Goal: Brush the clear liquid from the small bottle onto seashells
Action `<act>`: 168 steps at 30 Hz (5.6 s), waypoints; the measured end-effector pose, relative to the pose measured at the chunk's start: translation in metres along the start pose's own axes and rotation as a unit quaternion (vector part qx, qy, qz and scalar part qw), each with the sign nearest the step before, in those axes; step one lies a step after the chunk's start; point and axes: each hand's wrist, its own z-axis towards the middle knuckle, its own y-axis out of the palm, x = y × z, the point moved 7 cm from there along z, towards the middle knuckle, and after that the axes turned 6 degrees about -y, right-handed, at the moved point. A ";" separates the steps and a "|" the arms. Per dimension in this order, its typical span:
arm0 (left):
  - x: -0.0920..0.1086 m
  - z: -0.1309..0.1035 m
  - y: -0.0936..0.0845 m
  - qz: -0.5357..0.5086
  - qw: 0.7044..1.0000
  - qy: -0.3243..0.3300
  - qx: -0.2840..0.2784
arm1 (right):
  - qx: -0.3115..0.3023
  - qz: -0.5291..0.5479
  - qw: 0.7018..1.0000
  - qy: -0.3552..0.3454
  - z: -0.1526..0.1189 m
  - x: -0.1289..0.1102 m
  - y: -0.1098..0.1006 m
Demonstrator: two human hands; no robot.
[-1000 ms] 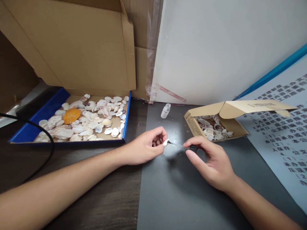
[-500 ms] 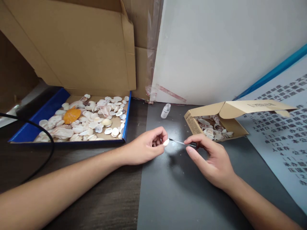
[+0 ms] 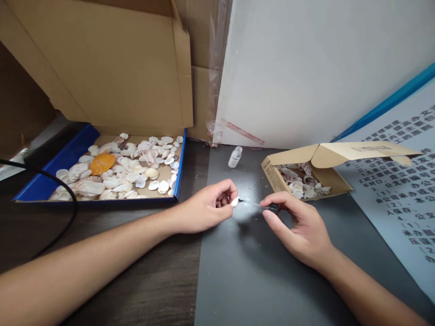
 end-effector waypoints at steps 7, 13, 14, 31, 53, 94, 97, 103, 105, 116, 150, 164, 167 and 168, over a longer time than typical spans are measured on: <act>0.002 0.000 0.000 0.001 1.000 0.001 0.001 | 0.009 -0.005 1.000 0.015 0.000 0.003 -0.002; 0.000 0.001 0.000 0.001 1.000 0.003 0.000 | 0.013 -0.003 1.000 0.017 -0.001 0.003 -0.004; 0.000 0.001 0.000 0.002 1.000 0.002 0.000 | 0.013 -0.001 1.000 0.015 -0.001 0.003 -0.004; 0.002 0.000 0.000 0.003 1.000 -0.003 0.000 | -0.001 0.001 1.000 0.009 0.000 0.002 -0.002; 0.001 0.000 0.000 0.007 1.000 -0.003 0.000 | 0.003 0.003 1.000 0.022 0.001 0.003 -0.001; -0.001 0.000 -0.003 -0.018 1.000 -0.008 0.016 | -0.013 0.002 1.000 -0.006 -0.001 -0.003 0.002; 0.000 0.000 -0.003 -0.021 1.000 -0.008 0.019 | 0.009 -0.010 1.000 0.003 -0.001 -0.002 -0.002; 0.001 0.001 -0.003 -0.020 1.000 -0.002 0.017 | -0.015 -0.001 1.000 -0.013 -0.001 -0.003 0.003; 0.000 0.001 -0.002 -0.019 1.000 -0.003 0.016 | 0.009 -0.017 1.000 0.003 -0.001 0.000 -0.001; 0.002 0.000 -0.002 -0.029 0.999 -0.016 0.016 | 0.006 -0.016 1.000 -0.002 0.000 -0.001 -0.002; -0.005 0.001 -0.003 -0.093 0.996 -0.004 0.014 | -0.034 0.010 0.999 -0.016 -0.002 -0.002 0.009; -0.005 0.001 -0.004 -0.104 0.994 -0.021 0.020 | -0.035 -0.016 0.999 -0.001 0.001 0.001 0.007; -0.005 0.000 -0.005 -0.113 0.992 -0.041 0.030 | -0.015 -0.039 0.999 0.024 0.002 0.006 0.003; -0.004 0.000 -0.005 -0.114 0.992 -0.045 0.035 | -0.019 -0.036 0.999 0.031 0.001 0.007 0.004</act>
